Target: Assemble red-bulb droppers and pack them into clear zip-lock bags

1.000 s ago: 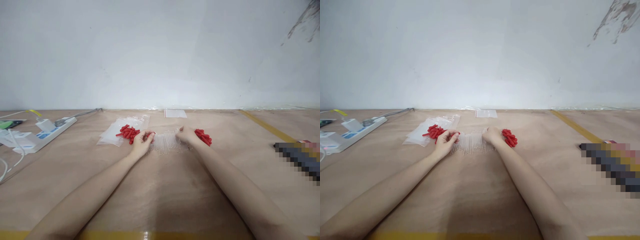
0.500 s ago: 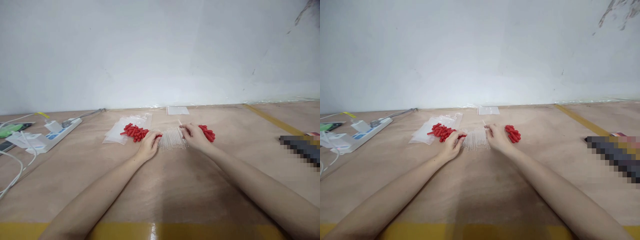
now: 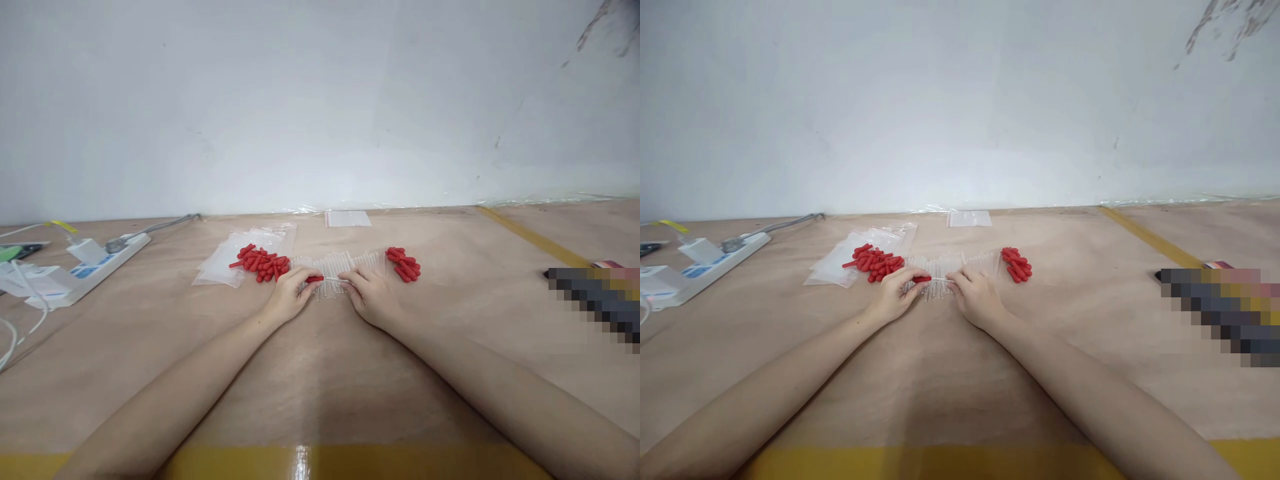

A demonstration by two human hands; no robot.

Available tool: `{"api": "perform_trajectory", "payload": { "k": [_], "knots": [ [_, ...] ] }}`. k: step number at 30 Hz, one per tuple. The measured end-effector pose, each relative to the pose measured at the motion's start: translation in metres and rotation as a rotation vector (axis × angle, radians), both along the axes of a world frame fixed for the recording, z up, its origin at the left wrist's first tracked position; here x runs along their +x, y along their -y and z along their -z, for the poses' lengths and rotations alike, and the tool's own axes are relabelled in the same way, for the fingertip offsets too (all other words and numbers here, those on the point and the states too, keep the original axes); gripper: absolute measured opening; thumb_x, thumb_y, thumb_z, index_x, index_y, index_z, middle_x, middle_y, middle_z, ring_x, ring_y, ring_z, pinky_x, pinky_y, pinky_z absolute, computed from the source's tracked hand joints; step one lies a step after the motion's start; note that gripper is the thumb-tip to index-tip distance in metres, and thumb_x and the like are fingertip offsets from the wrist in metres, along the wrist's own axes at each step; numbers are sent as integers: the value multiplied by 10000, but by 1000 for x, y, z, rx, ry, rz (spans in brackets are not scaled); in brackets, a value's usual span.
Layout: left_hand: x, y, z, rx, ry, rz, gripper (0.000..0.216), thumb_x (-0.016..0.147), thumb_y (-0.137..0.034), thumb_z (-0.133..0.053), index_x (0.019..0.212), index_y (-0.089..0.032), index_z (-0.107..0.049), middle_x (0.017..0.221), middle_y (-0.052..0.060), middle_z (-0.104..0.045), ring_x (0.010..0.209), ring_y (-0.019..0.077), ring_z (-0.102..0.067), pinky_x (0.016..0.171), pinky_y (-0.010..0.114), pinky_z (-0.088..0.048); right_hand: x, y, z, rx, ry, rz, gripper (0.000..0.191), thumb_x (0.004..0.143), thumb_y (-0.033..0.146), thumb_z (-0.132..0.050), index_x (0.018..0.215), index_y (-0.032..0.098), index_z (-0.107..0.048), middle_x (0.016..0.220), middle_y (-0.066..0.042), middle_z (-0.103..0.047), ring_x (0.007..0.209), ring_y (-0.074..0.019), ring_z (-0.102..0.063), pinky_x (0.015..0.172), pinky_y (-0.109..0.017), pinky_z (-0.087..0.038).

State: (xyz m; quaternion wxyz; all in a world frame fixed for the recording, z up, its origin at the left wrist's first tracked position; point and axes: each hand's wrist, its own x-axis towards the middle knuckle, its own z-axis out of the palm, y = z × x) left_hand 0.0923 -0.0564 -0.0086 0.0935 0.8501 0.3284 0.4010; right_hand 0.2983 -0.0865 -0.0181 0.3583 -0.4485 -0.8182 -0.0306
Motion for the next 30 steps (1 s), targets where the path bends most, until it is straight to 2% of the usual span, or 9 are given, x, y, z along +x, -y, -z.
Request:
{"api": "perform_trajectory", "payload": {
  "k": [13, 22, 30],
  "knots": [
    [1, 2, -1, 13, 10, 9, 175, 819, -285, -546, 930, -186, -637, 880, 53, -644, 805, 151, -598, 739, 263, -475, -3, -1, 0, 0, 21, -55, 230, 884, 240, -398, 984, 179, -597, 860, -74, -607, 778, -162, -551, 690, -296, -378],
    [-6, 3, 3, -51, 14, 19, 203, 846, -308, -502, 917, -190, -650, 806, 51, -647, 707, 140, -586, 639, 248, -465, -6, -11, 3, -54, -122, -251, 259, 879, 244, -403, 1020, 215, -618, 824, -62, -581, 741, -144, -548, 680, -277, -446],
    [-9, 6, 1, 11, -71, 75, 177, 857, -275, -483, 891, -164, -616, 771, 45, -607, 684, 127, -552, 626, 232, -440, -4, -13, 5, -29, -50, -255, 230, 868, 230, -439, 975, 207, -641, 811, -53, -611, 745, -142, -561, 685, -294, -378]
  ]
}}
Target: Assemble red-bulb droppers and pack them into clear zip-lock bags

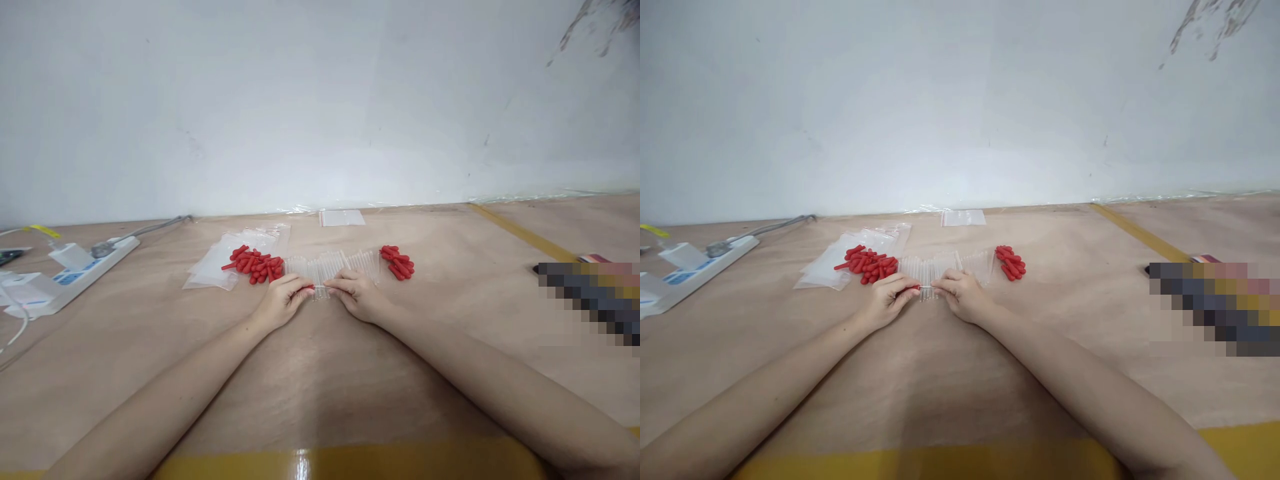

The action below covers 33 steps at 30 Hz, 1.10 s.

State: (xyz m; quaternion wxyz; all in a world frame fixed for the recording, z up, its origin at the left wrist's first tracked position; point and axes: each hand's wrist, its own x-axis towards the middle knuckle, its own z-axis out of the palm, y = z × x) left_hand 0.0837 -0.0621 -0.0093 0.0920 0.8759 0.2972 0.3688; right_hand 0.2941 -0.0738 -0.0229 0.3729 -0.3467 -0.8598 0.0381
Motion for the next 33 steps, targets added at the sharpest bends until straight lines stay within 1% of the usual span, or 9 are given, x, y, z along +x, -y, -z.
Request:
{"api": "perform_trajectory", "payload": {
  "k": [6, 11, 16, 21, 27, 30, 33],
  "knots": [
    [1, 3, -1, 12, -46, 11, 196, 871, -283, -448, 880, -167, -606, 756, 48, -594, 680, 130, -546, 629, 241, -437, 1, 2, -4, 8, 79, 21, 220, 871, 222, -435, 959, 225, -637, 797, -21, -628, 729, -118, -562, 709, -297, -297],
    [3, 5, -3, 55, -82, 2, 202, 873, -280, -436, 842, -165, -599, 734, 48, -589, 668, 133, -541, 627, 244, -436, 1, 4, -6, 65, 170, 66, 245, 881, 249, -396, 905, 204, -636, 755, -21, -623, 642, -112, -501, 694, -305, -247],
    [4, 5, -2, 107, -125, 3, 210, 878, -272, -423, 840, -150, -590, 726, 54, -577, 665, 140, -525, 620, 246, -429, 0, 7, -11, 76, 250, 70, 269, 887, 246, -365, 849, 185, -624, 723, -22, -609, 597, -106, -456, 668, -300, -221],
    [4, 6, -1, 124, -151, 29, 202, 879, -267, -420, 843, -151, -581, 730, 54, -566, 674, 144, -516, 620, 245, -419, -2, 8, -18, 12, 295, 56, 261, 884, 235, -368, 786, 166, -600, 705, -17, -605, 598, -109, -460, 655, -293, -206],
    [4, 9, -1, 134, -161, 48, 180, 876, -249, -431, 841, -141, -570, 727, 54, -550, 668, 143, -503, 612, 242, -412, -7, 10, -18, -98, 276, 46, 252, 883, 230, -376, 755, 178, -586, 710, -13, -619, 630, -119, -490, 679, -286, -220],
    [5, 6, -2, 131, -161, 48, 170, 876, -237, -430, 849, -144, -569, 731, 50, -554, 668, 139, -506, 608, 240, -416, -10, 11, -20, -129, 281, 66, 270, 890, 241, -366, 761, 174, -593, 722, -15, -626, 634, -117, -493, 696, -290, -226],
    [4, 0, -5, 142, -112, 36, 149, 875, -223, -439, 863, -155, -571, 758, 46, -572, 697, 136, -527, 632, 239, -432, -15, 13, -27, -145, 273, 121, 298, 904, 262, -345, 797, 172, -608, 750, -25, -628, 651, -117, -495, 701, -292, -231]
  ]
}}
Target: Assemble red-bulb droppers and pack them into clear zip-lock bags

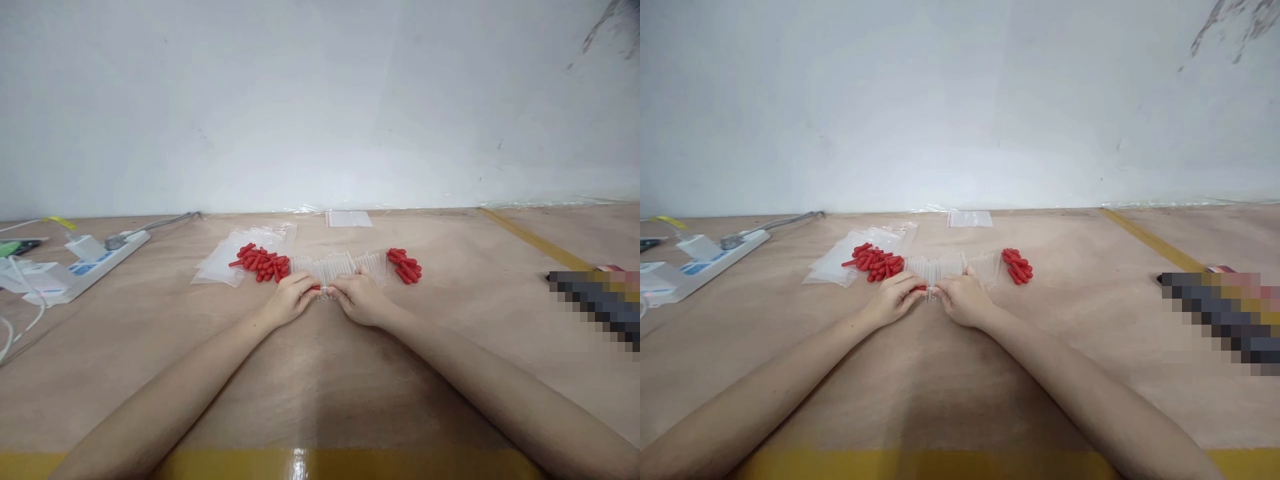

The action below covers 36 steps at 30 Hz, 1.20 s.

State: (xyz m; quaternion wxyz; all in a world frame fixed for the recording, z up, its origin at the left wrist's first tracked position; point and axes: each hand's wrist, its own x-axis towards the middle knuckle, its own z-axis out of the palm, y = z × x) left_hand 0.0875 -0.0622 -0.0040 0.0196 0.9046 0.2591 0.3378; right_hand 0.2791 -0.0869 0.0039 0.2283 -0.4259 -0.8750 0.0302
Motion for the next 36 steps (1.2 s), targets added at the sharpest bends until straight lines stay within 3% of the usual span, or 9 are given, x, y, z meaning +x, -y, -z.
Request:
{"api": "perform_trajectory", "payload": {
  "k": [3, 6, 10, 14, 17, 24, 29, 33, 36],
  "knots": [
    [-6, -7, -2, 28, 78, -38, 137, 857, -242, -485, 939, -170, -569, 845, 52, -593, 795, 148, -548, 715, 259, -450, -2, 3, -9, 6, -3, 39, 286, 888, 259, -369, 797, 178, -628, 758, -38, -625, 710, -139, -507, 693, -292, -251],
    [-16, -14, -1, 79, 131, -174, 281, 799, -306, -575, 1048, -179, -545, 943, 66, -587, 894, 182, -527, 796, 310, -435, 6, -1, -21, -91, -85, 81, 251, 845, 240, -414, 750, 164, -633, 728, -47, -619, 715, -149, -522, 648, -265, -303],
    [-23, -20, 3, 128, 147, -351, 206, 799, -294, -558, 963, -174, -589, 865, 52, -587, 840, 182, -515, 787, 329, -411, 28, -22, -38, -404, -307, 370, 200, 783, 291, -483, 734, 148, -613, 582, -17, -578, 528, -117, -514, 518, -224, -352],
    [-21, -19, 3, 110, 69, -425, 143, 790, -300, -552, 840, -191, -630, 812, 36, -594, 816, 185, -502, 768, 332, -385, 40, -45, -41, -583, -406, 572, 316, 704, 248, -588, 989, 114, -561, 468, 8, -552, 432, -119, -517, 463, -217, -379],
    [-19, -17, 2, 91, 30, -496, 141, 780, -307, -556, 804, -198, -643, 816, 35, -594, 816, 191, -490, 770, 338, -367, 39, -51, -31, -595, -382, 599, 496, 681, 225, -617, 1136, 97, -465, 465, 6, -565, 440, -139, -541, 454, -220, -392],
    [-19, -17, 1, 42, 6, -590, 147, 769, -326, -563, 764, -204, -646, 821, 34, -585, 838, 203, -474, 784, 346, -351, 38, -49, -22, -558, -294, 617, 610, 698, 335, -610, 1214, 84, -401, 605, -45, -625, 471, -143, -559, 484, -238, -412],
    [-19, -17, 0, 36, 7, -624, 140, 755, -326, -575, 762, -206, -645, 828, 30, -583, 826, 200, -471, 781, 345, -348, 72, -58, -38, -311, -175, 713, 299, 681, 358, -603, 904, 159, -622, 878, -89, -650, 744, -176, -599, 641, -260, -429],
    [-19, -17, 0, 40, -9, -628, 147, 763, -333, -565, 754, -209, -644, 838, 31, -581, 844, 205, -467, 785, 351, -340, 106, -67, -38, -307, -122, 860, 201, 699, 344, -564, 777, 184, -659, 732, -57, -658, 679, -176, -592, 581, -259, -414],
    [-19, -17, 0, 40, -7, -635, 148, 766, -333, -561, 753, -212, -646, 839, 31, -580, 845, 205, -467, 789, 354, -334, 116, -70, -31, -394, -141, 862, 231, 698, 370, -558, 754, 178, -675, 647, -49, -649, 572, -152, -573, 516, -243, -404]
  ]
}}
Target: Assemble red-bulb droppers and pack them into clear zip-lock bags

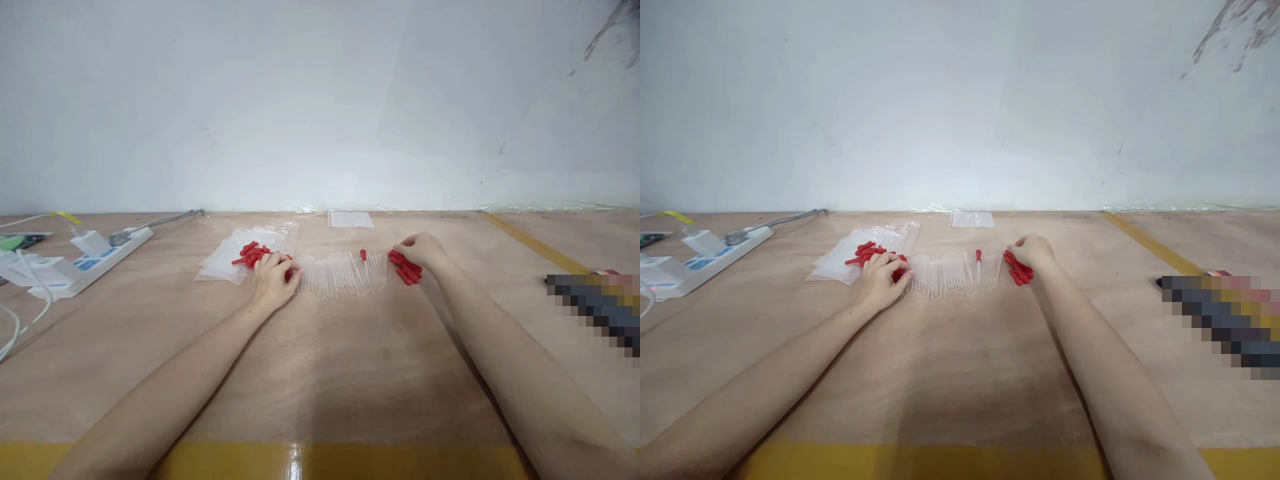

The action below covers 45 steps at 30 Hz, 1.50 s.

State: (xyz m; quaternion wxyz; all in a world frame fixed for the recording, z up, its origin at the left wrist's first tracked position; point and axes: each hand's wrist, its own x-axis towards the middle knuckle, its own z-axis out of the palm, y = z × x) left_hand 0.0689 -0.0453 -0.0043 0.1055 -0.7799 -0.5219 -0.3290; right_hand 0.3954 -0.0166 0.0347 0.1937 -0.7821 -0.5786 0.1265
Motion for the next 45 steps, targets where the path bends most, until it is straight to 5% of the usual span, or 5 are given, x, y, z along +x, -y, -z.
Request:
{"api": "perform_trajectory", "payload": {
  "k": [13, 26, 36, 41, 45],
  "knots": [
    [7, 0, -7, -9, 2, -60, 162, 777, -347, -547, 761, -222, -648, 848, 34, -582, 859, 218, -468, 776, 367, -320, 0, -4, 7, 19, -129, -2, 164, 635, 270, -631, 747, 157, -673, 674, -50, -660, 558, -131, -565, 477, -221, -403],
    [123, -48, -21, -391, -108, -45, 482, 756, -575, -441, 928, -163, -622, 1028, 162, -557, 1042, 333, -411, 863, 476, -264, -2, -8, 7, 114, -303, 81, 245, 721, 313, -570, 860, 142, -678, 613, -42, -619, 506, -120, -521, 478, -226, -385],
    [141, -79, -11, -533, 1, -53, 337, 692, -422, -578, 847, -134, -656, 1107, 191, -536, 1109, 366, -391, 935, 503, -194, -9, -5, 1, 139, -330, 69, 251, 731, 311, -559, 874, 141, -675, 616, -43, -609, 497, -119, -511, 477, -225, -378],
    [134, -81, -18, -601, 186, -7, 324, 698, -450, -591, 613, -138, -615, 878, 171, -614, 1036, 362, -462, 855, 451, -315, -24, 0, -4, 201, -318, -43, 270, 761, 325, -515, 885, 151, -679, 635, -28, -621, 564, -129, -545, 536, -220, -391],
    [124, -80, -24, -659, 404, 114, 375, 725, -442, -579, 489, -159, -509, 549, 54, -550, 699, 228, -567, 687, 325, -411, -44, 4, -3, 280, -317, -169, 274, 786, 296, -462, 859, 146, -680, 723, -32, -642, 691, -139, -569, 624, -217, -399]
  ]
}}
